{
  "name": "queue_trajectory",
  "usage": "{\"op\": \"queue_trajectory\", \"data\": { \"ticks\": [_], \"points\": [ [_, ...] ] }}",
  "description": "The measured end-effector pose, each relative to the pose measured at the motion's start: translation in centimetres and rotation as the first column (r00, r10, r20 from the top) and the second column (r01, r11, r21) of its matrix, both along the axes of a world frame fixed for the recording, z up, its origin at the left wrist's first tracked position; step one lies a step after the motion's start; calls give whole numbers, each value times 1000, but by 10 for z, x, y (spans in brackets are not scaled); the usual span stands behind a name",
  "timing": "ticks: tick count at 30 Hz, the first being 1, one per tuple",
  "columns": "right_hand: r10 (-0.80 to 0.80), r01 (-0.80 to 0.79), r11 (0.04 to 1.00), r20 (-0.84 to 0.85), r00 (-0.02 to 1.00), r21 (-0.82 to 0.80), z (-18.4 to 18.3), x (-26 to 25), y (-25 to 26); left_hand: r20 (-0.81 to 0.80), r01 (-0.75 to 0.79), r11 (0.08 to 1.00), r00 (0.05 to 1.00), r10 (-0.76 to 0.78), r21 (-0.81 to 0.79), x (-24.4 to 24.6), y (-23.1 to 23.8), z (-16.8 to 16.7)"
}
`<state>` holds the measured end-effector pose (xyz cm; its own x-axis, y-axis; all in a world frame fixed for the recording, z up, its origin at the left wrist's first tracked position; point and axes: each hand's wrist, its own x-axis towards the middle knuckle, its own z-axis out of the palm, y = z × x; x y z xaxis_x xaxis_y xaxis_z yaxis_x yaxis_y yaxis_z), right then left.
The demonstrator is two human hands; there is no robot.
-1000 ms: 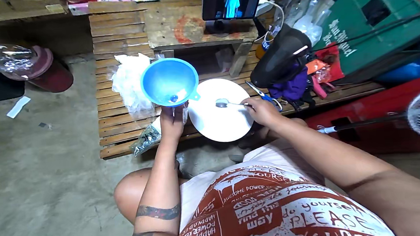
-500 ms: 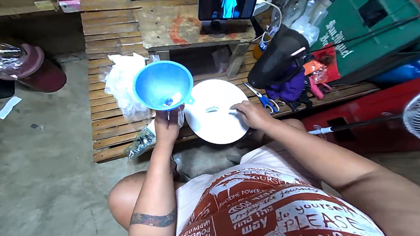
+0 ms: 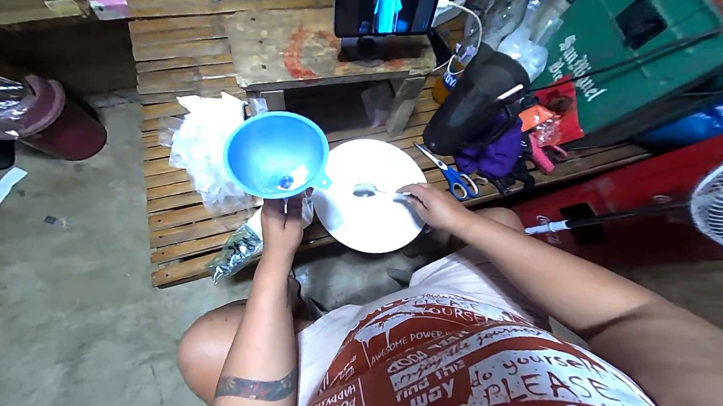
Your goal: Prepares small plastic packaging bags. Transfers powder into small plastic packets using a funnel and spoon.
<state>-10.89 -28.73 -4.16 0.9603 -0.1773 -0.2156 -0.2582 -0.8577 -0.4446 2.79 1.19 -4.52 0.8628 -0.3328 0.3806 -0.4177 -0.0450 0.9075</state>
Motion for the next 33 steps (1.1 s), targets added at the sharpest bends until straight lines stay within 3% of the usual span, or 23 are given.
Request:
{"op": "queue_trajectory", "data": {
  "ticks": [6, 11, 13, 19, 21, 25, 27, 33],
  "points": [
    [-261, 257, 962, -36, 965, -89, -2, 19, -20, 25, 1, 1000, 1000, -2, 19, 0, -6, 1],
    [-15, 16, 1000, -56, 998, 20, -7, -7, 6, 26, 2, 1000, 1000, -2, 27, -1, 0, -2],
    [0, 0, 1000, 8, 1000, 31, -11, -8, 2, 41, 3, 1000, 999, -3, 3, 1, -2, -3],
    [-300, 297, 954, -67, 952, -45, -6, 15, -15, 30, 8, 1000, 999, -9, 29, 0, -4, 2],
    [-263, 261, 965, -81, 961, -27, -9, 13, -4, 19, 12, 1000, 1000, -13, 26, 1, -4, 2],
    [1, -2, 1000, -59, 998, -18, -10, -6, 19, 31, 9, 1000, 999, -10, 26, 2, -2, 1],
    [31, -31, 999, -22, 999, -13, -6, -10, 15, 11, 25, 999, 1000, -26, 38, 0, 2, 2],
    [-321, 316, 945, -52, 946, -77, -3, 5, -17, 4, 36, 999, 999, -36, 40, -5, 1, 8]
  ]
}}
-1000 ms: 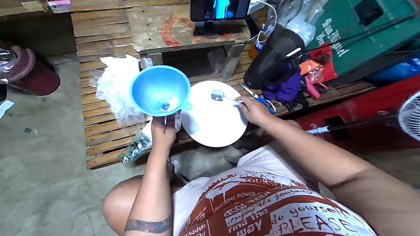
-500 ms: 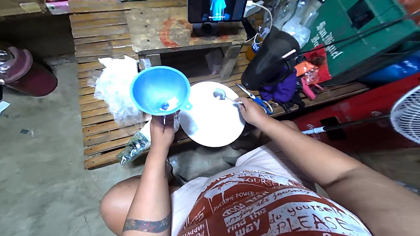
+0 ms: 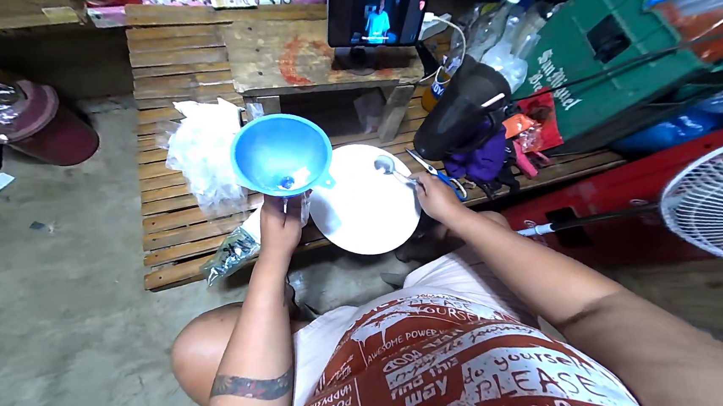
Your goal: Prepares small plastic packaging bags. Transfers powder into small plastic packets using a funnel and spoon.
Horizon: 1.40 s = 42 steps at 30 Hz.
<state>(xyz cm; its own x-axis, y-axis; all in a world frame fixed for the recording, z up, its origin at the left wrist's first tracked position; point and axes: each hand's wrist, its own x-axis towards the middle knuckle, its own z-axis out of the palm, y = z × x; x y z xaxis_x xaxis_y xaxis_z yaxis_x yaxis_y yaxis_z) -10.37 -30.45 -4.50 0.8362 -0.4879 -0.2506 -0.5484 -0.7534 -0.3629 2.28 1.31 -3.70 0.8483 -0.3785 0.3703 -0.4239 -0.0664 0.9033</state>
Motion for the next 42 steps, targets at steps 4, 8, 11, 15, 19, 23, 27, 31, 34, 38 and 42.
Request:
{"op": "queue_trajectory", "data": {
  "ticks": [4, 8, 11, 15, 19, 23, 27, 31, 34, 38, 42],
  "points": [
    [116, -112, 991, -43, 992, 71, -3, -16, 29, 16, -13, 1000, 1000, 13, 14, 1, 1, -2],
    [290, -290, 952, 16, 957, 100, 1, -26, 39, 39, -17, 1000, 999, 18, -24, 4, 0, -4],
    [168, -170, 985, 73, 983, 36, 2, -18, 14, 57, -7, 998, 998, 10, -55, 6, -4, -4],
    [10, -10, 998, -6, 1000, -65, -2, -14, -5, 52, 4, 999, 999, -2, -44, 6, -4, -4],
    [109, -108, 993, -12, 994, 54, -8, -37, 31, 29, -14, 999, 999, 15, -30, 6, -2, -4],
    [261, -261, 962, 12, 965, 80, -5, -45, 48, 43, 1, 998, 999, 2, -58, 7, -2, -6],
    [97, -99, 995, 70, 993, 13, -1, -28, 19, 56, 1, 998, 998, 3, -70, 5, -4, -3],
    [-62, 62, 998, -34, 998, -4, -5, -17, 6, 49, 2, 998, 999, 1, -64, 6, -4, -3],
    [47, -46, 995, -11, 999, 84, -9, -28, 30, 42, -1, 998, 999, 4, -68, 7, -3, -6],
    [264, -263, 959, 12, 965, 104, -5, -41, 55, 34, 25, 998, 999, -23, -65, 8, 0, -9],
    [108, -112, 992, 55, 993, 62, -3, -27, 30, 55, 10, 998, 998, -6, -61, 7, -3, -5]
  ]
}}
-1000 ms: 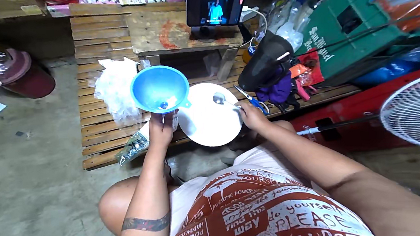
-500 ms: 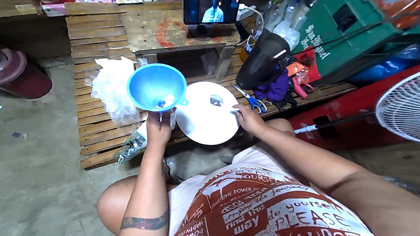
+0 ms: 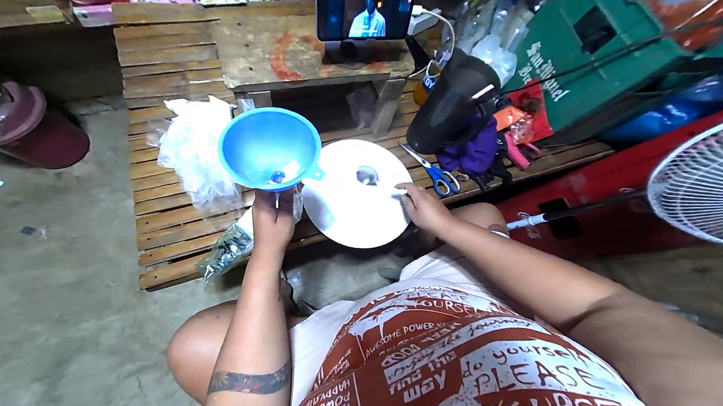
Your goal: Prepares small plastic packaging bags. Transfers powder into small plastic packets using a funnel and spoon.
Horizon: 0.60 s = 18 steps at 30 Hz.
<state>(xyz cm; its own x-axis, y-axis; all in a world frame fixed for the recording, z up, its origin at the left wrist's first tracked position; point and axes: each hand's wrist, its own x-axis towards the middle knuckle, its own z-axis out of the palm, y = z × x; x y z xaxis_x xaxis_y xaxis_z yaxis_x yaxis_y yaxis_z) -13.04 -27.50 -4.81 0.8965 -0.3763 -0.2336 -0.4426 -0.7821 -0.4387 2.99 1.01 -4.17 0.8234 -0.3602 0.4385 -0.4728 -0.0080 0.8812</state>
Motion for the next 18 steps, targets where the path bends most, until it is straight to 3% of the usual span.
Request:
{"op": "queue_trajectory", "data": {
  "ticks": [3, 5, 12, 15, 18],
  "points": [
    [-176, 173, 984, -73, 982, -47, 0, 14, -18, -5, 2, 1000, 1000, -2, 15, -1, -1, 3],
    [-184, 180, 983, -104, 977, -45, -3, 15, -15, -5, 12, 1000, 1000, -12, 11, 0, 0, 1],
    [144, -142, 989, -72, 987, 39, -2, -9, 17, -43, 13, 999, 999, -11, 37, -3, 6, 0],
    [27, -26, 999, 15, 1000, -20, 2, 5, -5, -32, 20, 1000, 999, -19, 24, -3, 4, 1],
    [-108, 107, 983, -3, 994, -150, 6, 22, -26, -17, 11, 1000, 1000, -11, 9, -2, 1, 2]
  ]
}}
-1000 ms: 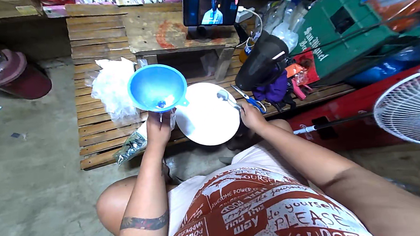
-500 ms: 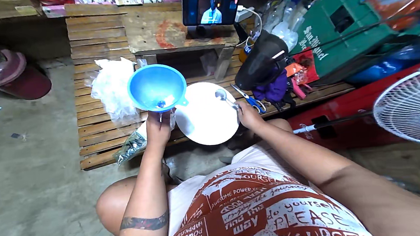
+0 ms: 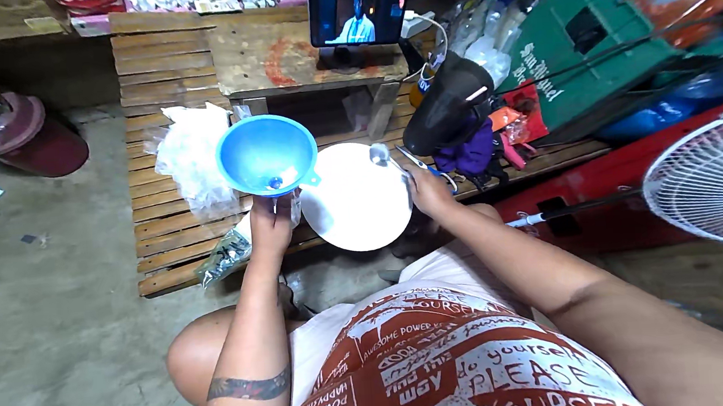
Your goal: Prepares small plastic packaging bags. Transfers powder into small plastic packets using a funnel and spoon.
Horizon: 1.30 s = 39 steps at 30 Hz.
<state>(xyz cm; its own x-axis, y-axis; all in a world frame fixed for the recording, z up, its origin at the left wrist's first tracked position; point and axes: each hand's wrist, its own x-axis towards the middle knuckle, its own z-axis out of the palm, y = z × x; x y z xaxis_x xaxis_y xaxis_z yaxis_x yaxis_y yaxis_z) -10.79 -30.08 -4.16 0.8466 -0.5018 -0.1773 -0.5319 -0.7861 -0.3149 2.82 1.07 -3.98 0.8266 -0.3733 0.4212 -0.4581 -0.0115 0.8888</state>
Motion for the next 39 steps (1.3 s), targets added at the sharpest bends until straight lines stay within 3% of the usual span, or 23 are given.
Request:
{"op": "queue_trajectory", "data": {
  "ticks": [3, 5, 9, 16, 18, 23, 29, 35, 39],
  "points": [
    [6, -10, 997, -61, 998, -75, -1, 3, 2, -21, -7, 998, 1000, 8, 55, -4, 4, 2],
    [89, -94, 995, -149, 985, -25, 3, 2, 11, -15, -4, 998, 1000, 6, 68, -5, 6, 3],
    [254, -252, 967, -62, 965, 39, 1, -4, 17, 0, -1, 1000, 1000, 1, 28, -1, 5, -1],
    [-62, 63, 997, 11, 998, -34, -2, 16, -6, 7, -5, 1000, 1000, 5, 1, 1, -1, -2],
    [-41, 40, 999, -12, 999, -35, -6, 18, -1, -4, -15, 1000, 1000, 15, 24, -1, -1, -1],
    [201, -201, 979, -32, 979, -10, -4, 18, 12, -29, -3, 1000, 1000, 4, 31, -2, 6, -3],
    [-8, 8, 1000, 6, 1000, -19, -2, 39, -10, -36, -29, 997, 999, 32, 75, -5, 6, 3],
    [223, -223, 975, -14, 975, -9, -3, 28, -7, -18, -16, 998, 1000, 17, 55, -4, 9, 3],
    [106, -106, 994, 50, 993, 1, 4, 43, -11, -33, -26, 998, 999, 28, 58, -4, 4, 3]
  ]
}}
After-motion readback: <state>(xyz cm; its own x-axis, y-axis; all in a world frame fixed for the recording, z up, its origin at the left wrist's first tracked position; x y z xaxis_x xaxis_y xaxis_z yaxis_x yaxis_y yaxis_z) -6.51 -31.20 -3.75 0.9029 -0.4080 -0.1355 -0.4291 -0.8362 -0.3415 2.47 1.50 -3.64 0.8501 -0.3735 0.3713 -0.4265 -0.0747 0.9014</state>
